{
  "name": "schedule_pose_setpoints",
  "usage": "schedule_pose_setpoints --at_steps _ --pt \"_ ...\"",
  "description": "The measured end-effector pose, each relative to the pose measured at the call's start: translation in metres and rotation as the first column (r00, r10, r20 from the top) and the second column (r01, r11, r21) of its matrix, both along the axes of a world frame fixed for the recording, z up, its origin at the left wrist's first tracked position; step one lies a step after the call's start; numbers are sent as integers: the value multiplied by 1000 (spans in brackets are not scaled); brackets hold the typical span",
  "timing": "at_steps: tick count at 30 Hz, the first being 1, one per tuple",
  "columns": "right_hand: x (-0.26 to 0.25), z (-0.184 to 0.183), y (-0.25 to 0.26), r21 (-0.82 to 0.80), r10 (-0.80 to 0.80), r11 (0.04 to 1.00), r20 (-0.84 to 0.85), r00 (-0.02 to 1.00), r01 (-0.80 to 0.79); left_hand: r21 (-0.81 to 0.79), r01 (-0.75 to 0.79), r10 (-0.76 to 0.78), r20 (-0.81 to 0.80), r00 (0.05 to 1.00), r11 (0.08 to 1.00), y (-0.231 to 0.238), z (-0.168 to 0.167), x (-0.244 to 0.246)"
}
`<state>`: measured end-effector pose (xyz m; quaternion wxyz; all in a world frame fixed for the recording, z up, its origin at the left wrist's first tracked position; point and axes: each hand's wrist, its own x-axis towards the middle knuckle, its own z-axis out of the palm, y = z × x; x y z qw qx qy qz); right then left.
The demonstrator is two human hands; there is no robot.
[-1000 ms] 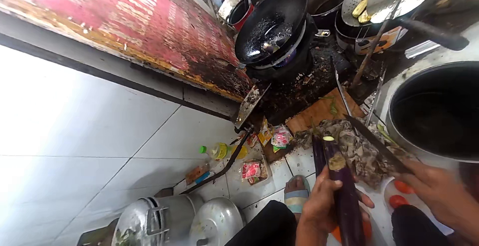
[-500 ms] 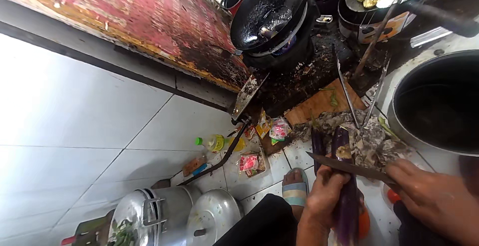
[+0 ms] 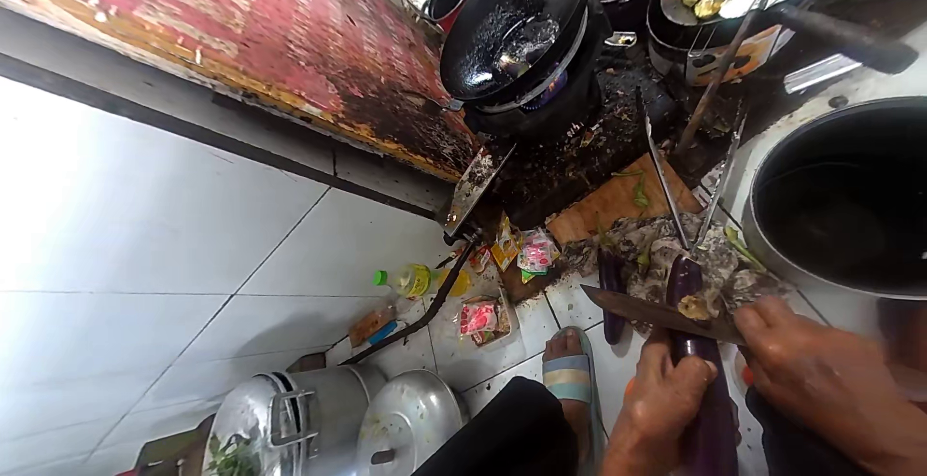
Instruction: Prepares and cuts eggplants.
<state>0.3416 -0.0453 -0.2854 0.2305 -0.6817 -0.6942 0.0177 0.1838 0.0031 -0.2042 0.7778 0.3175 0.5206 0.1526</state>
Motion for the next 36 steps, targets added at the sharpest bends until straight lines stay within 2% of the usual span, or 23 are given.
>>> schedule_pose_setpoints --at_steps 4,8,12,14,17,20,23,25,27,30,36 --pt "-2 -5 1 -67 7 998 -48 999 -11 -32 -23 23 -10 1000 999 4 -3 -3" --pt "4 0 -2 -226 10 972 -238 971 -66 -106 -21 32 102 994 994 7 -10 -9" --pt "11 2 0 -328 7 935 -367 930 -137 -166 -53 71 105 992 985 11 -15 -8" --pt "12 1 -1 -324 13 933 -403 915 -156 -167 -23 43 117 992 986 14 -19 -11" --pt "15 -6 -6 -223 49 961 -444 895 -164 -147 -5 24 126 992 989 16 -21 -15" --pt "22 -7 -10 -162 28 978 -512 859 -128 -142 42 -9 224 975 989 23 -27 -31" --pt "36 -2 -9 -282 -116 955 -632 766 -89 -153 123 -56 384 922 981 28 -31 -51" --pt "46 4 -9 -436 -264 888 -746 611 -149 -152 159 -74 453 889 975 30 -33 -57" --pt "54 4 -10 -497 -333 832 -803 495 -247 -145 205 -114 475 872 968 32 -34 -57" --pt "56 1 -13 -513 -320 788 -814 484 -340 -130 280 -191 462 866 951 35 -30 -53" --pt "61 -1 -18 -503 -302 758 -835 460 -415 -95 362 -271 496 825 928 40 -35 -59"
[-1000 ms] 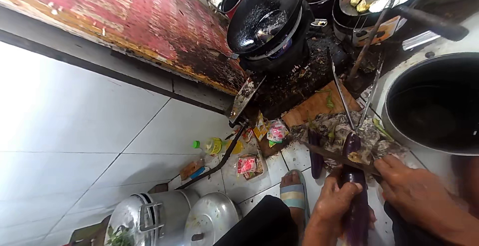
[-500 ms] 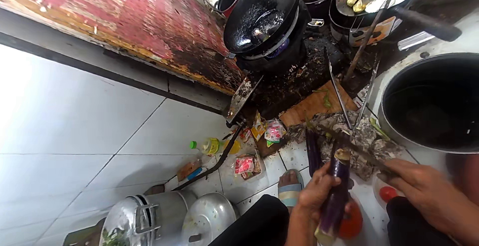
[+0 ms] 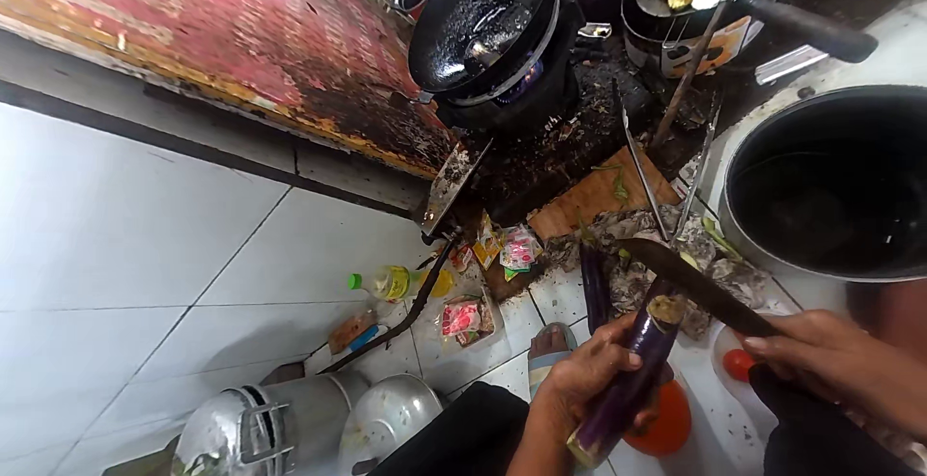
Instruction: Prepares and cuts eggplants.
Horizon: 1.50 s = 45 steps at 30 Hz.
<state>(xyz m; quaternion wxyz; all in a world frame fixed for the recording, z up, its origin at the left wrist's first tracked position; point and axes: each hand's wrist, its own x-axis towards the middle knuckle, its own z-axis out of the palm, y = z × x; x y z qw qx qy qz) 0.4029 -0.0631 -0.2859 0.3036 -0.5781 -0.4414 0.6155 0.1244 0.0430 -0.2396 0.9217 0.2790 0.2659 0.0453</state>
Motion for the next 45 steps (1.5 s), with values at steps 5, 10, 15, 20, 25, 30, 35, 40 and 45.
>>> schedule_pose_setpoints --at_steps 5,10,15,20,25,30,35,40,45 --pt "9 -6 -5 -35 1 999 -4 1000 -1 -10 45 -45 25 999 999 3 -4 -7" --pt "16 2 -1 -132 98 984 -160 982 -120 -12 91 -92 -50 995 996 1 -3 -5" --pt "26 19 8 -177 150 968 -159 976 -178 33 131 -128 -89 988 991 4 4 2" --pt "24 31 23 -177 202 956 -181 963 -234 75 186 -172 -158 972 980 9 16 15" --pt "7 29 33 -185 234 943 -226 945 -278 163 229 -186 -243 952 960 6 24 25" --pt "-6 16 37 -211 207 935 -326 922 -285 186 238 -174 -306 936 953 3 20 25" --pt "-33 -7 22 94 -49 995 33 998 46 216 129 -36 -388 921 968 -4 14 28" --pt "-35 -17 20 533 -304 846 507 806 -17 61 -170 180 -256 950 984 -20 -5 36" --pt "-30 -8 11 628 -349 772 546 762 -96 -14 -303 293 -223 930 953 -14 -5 31"
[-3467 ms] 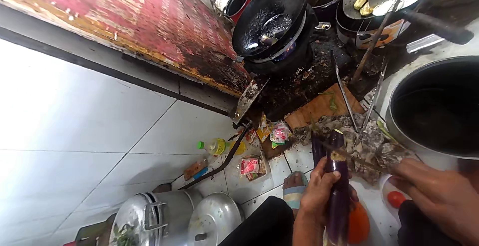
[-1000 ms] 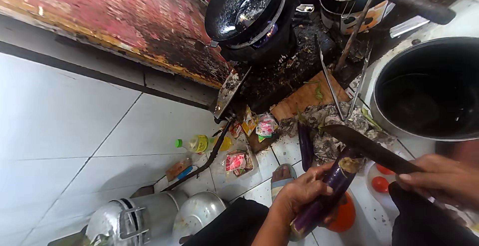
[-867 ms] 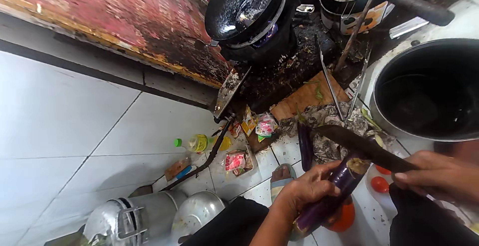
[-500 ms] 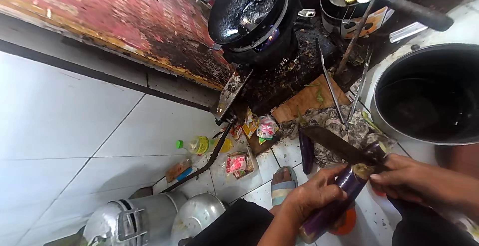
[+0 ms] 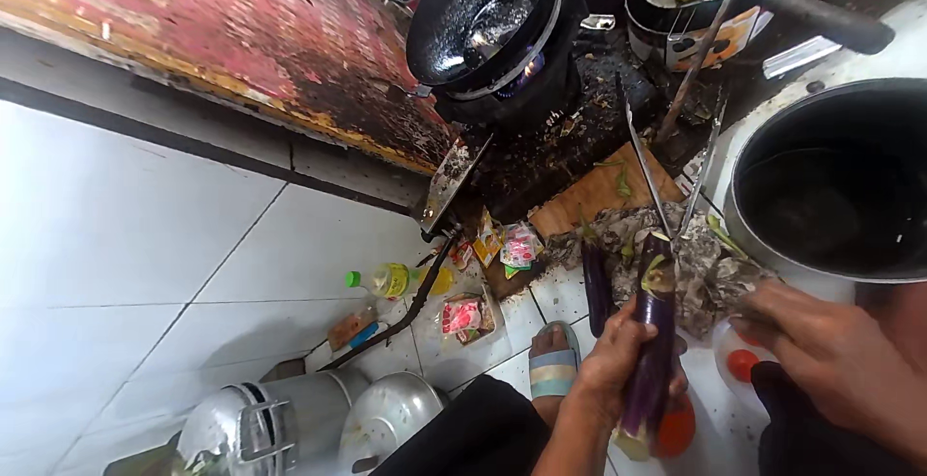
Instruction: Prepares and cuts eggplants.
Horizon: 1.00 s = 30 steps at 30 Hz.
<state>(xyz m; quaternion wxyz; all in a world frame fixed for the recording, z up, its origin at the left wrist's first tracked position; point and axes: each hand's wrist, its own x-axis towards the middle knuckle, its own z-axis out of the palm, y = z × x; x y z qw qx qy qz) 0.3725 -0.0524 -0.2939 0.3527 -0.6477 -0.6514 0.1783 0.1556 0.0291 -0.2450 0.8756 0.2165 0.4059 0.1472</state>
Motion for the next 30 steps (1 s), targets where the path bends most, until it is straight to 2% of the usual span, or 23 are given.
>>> schedule_pose_setpoints --at_steps 3,8,12,14,17,19,22,24,28,30 --pt "-12 -2 -7 -8 47 999 142 989 -46 -13 -12 12 -33 999 1000 2 6 2" --pt "-16 -3 -10 35 -31 999 343 939 20 -82 -27 22 -54 998 996 -4 9 7" --pt "-18 -7 -9 51 -54 998 327 944 40 -202 -49 66 80 995 978 -8 12 10" --pt "-18 -6 -8 -4 -47 999 278 960 50 -242 -52 94 166 982 969 -10 8 10" --pt "-14 -6 -8 -61 -50 996 280 959 70 -171 -65 96 177 980 983 -14 3 9" --pt "-14 -6 -8 -27 -64 997 334 941 78 -143 -63 83 141 986 988 -15 4 9" --pt "-11 -4 -7 28 -52 999 347 936 45 -157 -67 94 173 981 985 -15 7 8" --pt "-8 0 -6 34 -23 999 330 944 13 -123 -96 110 114 987 988 -14 12 10" --pt "-8 2 -4 -16 11 1000 342 940 -6 6 -85 85 -151 985 996 -11 18 13" --pt "-9 -2 -4 -39 15 999 354 935 -1 11 -79 80 -158 984 997 -11 15 10"
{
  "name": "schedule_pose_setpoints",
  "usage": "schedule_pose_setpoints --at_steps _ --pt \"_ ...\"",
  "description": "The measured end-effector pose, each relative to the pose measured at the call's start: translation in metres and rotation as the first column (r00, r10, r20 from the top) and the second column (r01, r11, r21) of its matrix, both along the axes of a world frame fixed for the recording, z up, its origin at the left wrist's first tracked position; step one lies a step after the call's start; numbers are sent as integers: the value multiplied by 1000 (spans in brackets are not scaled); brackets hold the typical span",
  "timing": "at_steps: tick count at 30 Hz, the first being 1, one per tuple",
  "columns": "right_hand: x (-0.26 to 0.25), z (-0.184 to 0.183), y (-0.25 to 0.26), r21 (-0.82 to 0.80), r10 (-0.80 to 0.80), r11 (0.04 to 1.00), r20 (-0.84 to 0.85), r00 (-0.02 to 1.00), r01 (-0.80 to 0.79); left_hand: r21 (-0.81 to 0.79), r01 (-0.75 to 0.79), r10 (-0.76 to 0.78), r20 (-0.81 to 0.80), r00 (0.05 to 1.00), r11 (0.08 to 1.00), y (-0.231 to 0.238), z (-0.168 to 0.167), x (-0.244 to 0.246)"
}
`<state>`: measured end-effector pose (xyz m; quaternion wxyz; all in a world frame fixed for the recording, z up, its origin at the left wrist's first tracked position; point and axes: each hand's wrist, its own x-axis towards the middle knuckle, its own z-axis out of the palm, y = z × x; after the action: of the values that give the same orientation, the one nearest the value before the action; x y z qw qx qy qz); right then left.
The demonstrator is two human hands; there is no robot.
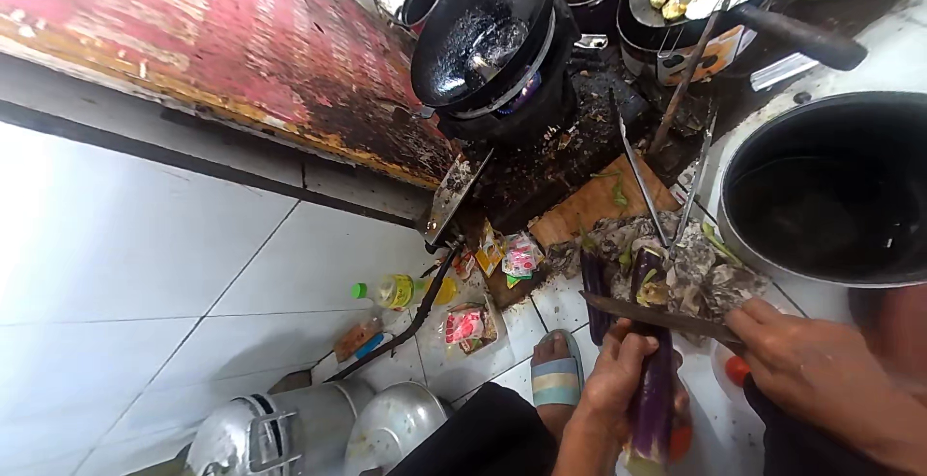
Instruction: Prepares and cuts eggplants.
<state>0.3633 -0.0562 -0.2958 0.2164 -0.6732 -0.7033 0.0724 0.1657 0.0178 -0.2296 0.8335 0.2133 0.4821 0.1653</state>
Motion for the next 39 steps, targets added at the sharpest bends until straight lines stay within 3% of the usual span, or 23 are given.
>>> schedule_pose_setpoints --at_steps 10,16,18,21,22,23,26,32,36,39 --pt "-9 -7 12 0 -91 996 36 995 91 -141 62 -28 227 974 988 -21 -3 12" --pt "-1 -8 23 -105 -12 994 -324 946 -23 -107 42 -4 331 944 993 -7 -5 -1" --pt "0 -8 22 -115 -24 993 -358 933 -18 -27 26 -18 250 968 999 -7 -7 1" --pt "1 -8 11 -137 -39 991 -340 940 -9 172 92 -60 -182 982 981 -10 -5 16" --pt "1 -9 7 -142 -47 990 -331 943 -1 179 100 -60 -221 974 979 -12 -7 16" --pt "2 -9 4 -141 -62 990 -327 943 16 175 90 -57 -183 982 980 -12 -10 14" --pt "9 -9 -4 -156 -132 985 -419 899 71 114 54 -72 159 985 992 -13 -17 3" --pt "17 -6 -10 -80 -146 989 -548 824 122 30 -1 -15 529 848 1000 -13 -19 1" --pt "16 -6 -12 -30 -96 995 -561 822 95 -20 4 10 672 740 1000 -16 -20 1" --pt "17 -5 -14 20 -27 999 -538 843 46 -15 2 8 632 775 1000 -16 -18 6"
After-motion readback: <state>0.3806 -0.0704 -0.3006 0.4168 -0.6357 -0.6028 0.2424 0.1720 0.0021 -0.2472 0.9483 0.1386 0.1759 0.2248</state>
